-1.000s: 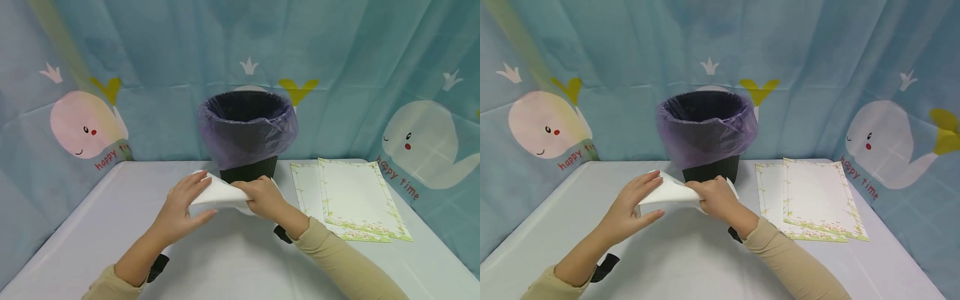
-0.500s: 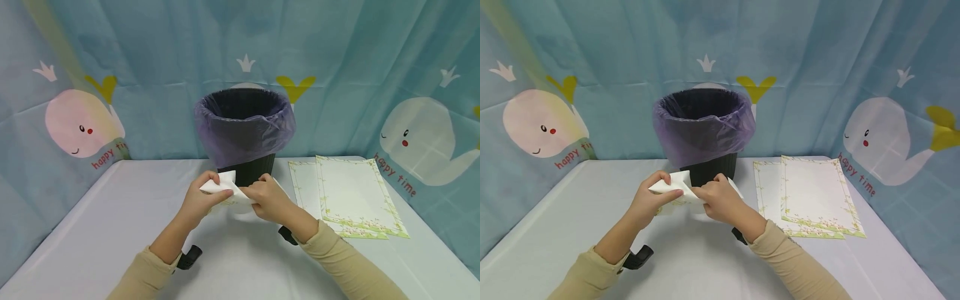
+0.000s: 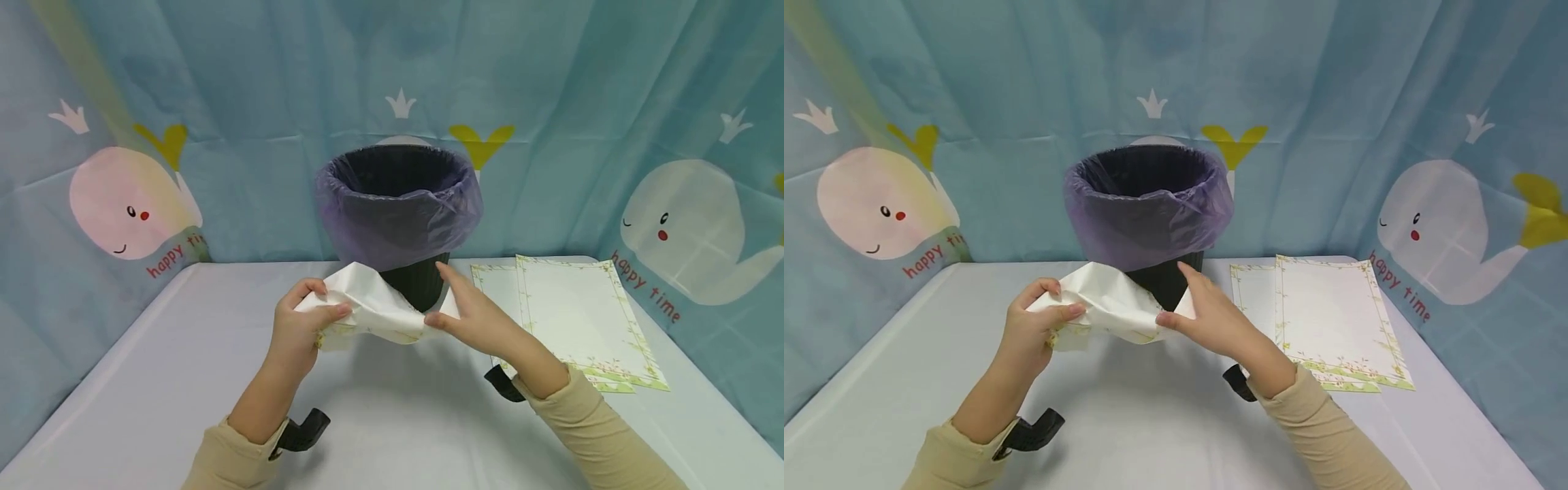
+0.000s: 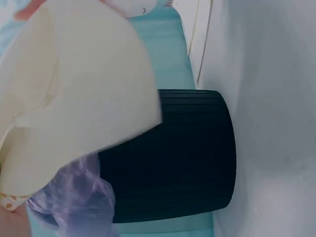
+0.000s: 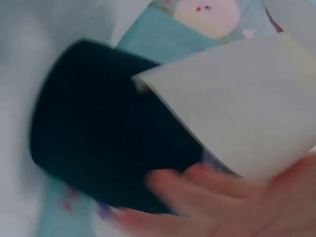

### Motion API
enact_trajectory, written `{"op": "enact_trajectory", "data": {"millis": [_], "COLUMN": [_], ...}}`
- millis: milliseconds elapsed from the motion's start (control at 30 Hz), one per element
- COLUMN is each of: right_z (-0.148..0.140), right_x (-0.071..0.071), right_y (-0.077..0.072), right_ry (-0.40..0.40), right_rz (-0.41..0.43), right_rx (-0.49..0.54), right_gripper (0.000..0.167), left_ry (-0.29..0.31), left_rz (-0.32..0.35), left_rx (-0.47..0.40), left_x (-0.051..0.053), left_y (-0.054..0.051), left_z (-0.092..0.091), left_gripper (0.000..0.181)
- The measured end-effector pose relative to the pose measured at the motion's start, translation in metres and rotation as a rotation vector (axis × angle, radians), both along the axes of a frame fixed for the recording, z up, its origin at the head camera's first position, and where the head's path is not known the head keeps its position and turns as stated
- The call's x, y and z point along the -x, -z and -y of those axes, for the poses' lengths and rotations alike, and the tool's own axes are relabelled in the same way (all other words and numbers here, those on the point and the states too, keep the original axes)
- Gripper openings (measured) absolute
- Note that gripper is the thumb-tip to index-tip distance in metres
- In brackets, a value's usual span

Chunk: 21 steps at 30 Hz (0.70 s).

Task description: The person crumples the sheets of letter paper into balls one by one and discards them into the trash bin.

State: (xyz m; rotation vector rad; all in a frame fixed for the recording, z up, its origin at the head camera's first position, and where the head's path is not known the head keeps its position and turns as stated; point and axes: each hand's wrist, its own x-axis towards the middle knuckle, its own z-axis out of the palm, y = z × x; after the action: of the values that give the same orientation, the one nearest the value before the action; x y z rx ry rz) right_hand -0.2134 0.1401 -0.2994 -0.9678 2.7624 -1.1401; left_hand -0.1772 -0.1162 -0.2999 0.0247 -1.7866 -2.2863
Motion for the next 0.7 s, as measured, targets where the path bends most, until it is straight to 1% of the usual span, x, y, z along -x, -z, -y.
{"op": "enact_trajectory", "data": {"millis": [67, 133, 200, 233, 267, 333, 400, 500, 567, 633, 700], "right_z": [-0.006, -0.008, -0.010, -0.010, -0.011, -0.012, -0.012, -0.010, -0.007, -0.003, 0.001], "right_x": [0.003, 0.007, 0.011, 0.013, 0.014, 0.018, 0.019, 0.017, 0.014, 0.011, 0.010], "right_y": [0.004, 0.009, 0.016, 0.019, 0.022, 0.027, 0.030, 0.029, 0.028, 0.028, 0.031], "right_ry": [0.008, -0.019, -0.065, -0.087, -0.104, -0.136, -0.184, -0.258, -0.298, -0.274, -0.210], "right_rz": [0.191, 0.373, 0.503, 0.551, 0.578, 0.598, 0.589, 0.561, 0.538, 0.493, 0.419], "right_rx": [0.054, 0.133, 0.230, 0.278, 0.317, 0.396, 0.465, 0.508, 0.515, 0.510, 0.519], "right_gripper": [0.122, 0.124, 0.125, 0.125, 0.125, 0.123, 0.113, 0.092, 0.074, 0.059, 0.044], "left_ry": [-0.004, 0.001, 0.014, 0.022, 0.028, 0.045, 0.065, 0.094, 0.096, 0.087, 0.078], "left_rz": [-0.042, -0.089, -0.119, -0.127, -0.129, -0.108, -0.062, -0.016, 0.007, 0.021, 0.057], "left_rx": [-0.054, -0.101, -0.144, -0.161, -0.174, -0.191, -0.195, -0.168, -0.138, -0.077, 0.024], "left_x": [-0.003, -0.006, -0.007, -0.007, -0.007, -0.006, -0.004, -0.001, 0.000, -0.001, -0.002], "left_y": [-0.002, -0.001, 0.002, 0.004, 0.005, 0.010, 0.014, 0.019, 0.020, 0.019, 0.017], "left_z": [-0.002, -0.006, -0.011, -0.013, -0.016, -0.020, -0.024, -0.026, -0.026, -0.027, -0.030], "left_gripper": [0.042, 0.043, 0.045, 0.045, 0.046, 0.045, 0.044, 0.043, 0.042, 0.041, 0.043]}}
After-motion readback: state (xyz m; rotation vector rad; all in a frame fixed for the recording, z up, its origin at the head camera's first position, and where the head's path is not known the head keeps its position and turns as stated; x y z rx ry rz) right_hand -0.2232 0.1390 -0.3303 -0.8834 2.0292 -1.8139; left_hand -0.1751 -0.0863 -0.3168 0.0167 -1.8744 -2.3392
